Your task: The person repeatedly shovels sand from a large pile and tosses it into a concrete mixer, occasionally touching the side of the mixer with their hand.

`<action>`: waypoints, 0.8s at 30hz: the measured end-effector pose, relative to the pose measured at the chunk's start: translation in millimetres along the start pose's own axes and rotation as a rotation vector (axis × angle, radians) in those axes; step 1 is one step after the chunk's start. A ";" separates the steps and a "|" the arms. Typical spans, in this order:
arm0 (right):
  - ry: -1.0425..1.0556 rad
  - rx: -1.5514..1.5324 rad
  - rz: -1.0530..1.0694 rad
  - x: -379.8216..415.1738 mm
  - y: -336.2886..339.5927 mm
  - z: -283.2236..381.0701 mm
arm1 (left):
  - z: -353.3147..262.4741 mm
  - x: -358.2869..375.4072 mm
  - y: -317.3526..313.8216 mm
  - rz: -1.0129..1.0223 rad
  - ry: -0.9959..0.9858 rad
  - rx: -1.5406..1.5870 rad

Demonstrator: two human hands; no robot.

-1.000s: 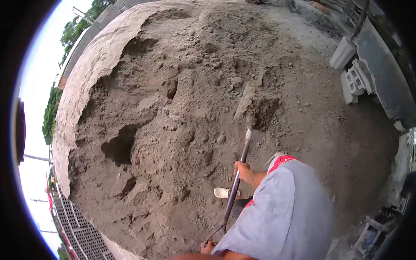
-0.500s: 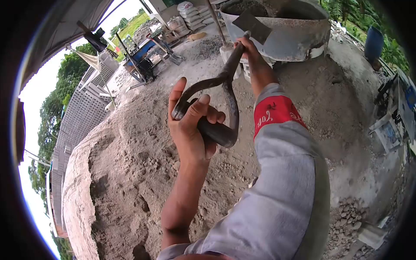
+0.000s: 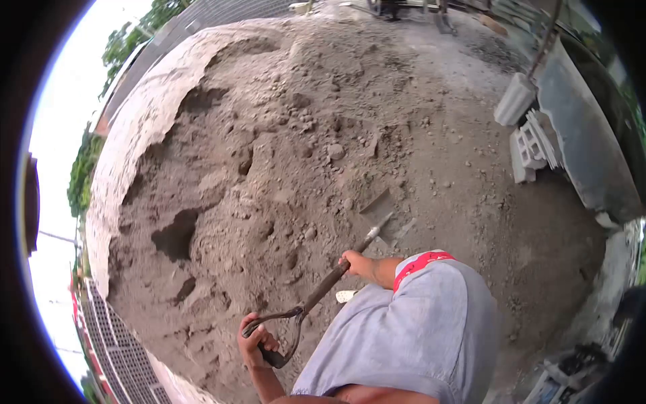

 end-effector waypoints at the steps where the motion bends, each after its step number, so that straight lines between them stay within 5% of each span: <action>1: -0.089 0.145 0.089 -2.5 -23.8 -39.8 | -3.6 28.1 26.9 -0.124 -0.049 0.069; 4: -0.246 0.583 0.223 10.2 -91.1 -122.4 | 23.3 120.2 83.4 -0.488 -0.177 0.343; 10: -0.161 1.038 0.384 33.0 -204.1 -212.6 | 102.2 164.2 138.4 -0.721 -0.401 0.900; 16: -0.025 1.077 0.487 57.4 -293.8 -221.8 | 97.1 40.0 166.7 -0.656 -0.610 1.211; 20: -0.020 1.223 0.692 81.0 -314.0 -198.7 | 88.7 -160.8 190.8 -0.712 -0.519 1.194; 22: -0.066 1.371 0.648 96.6 -326.1 -183.6 | 84.7 -190.6 200.8 -0.519 -0.532 1.327; 24: -0.015 1.475 0.587 89.6 -330.7 -179.8 | 51.7 -188.0 192.3 -0.563 -0.514 1.297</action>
Point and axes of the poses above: each hand's wrist, its own x-axis away from the middle knuckle, its own y-axis out of the back of the hand, z = x × y, the point moved 3 cm from there along -x, towards the middle knuckle, and after that the axes turned 8 degrees about x, right-handed, at the moved point
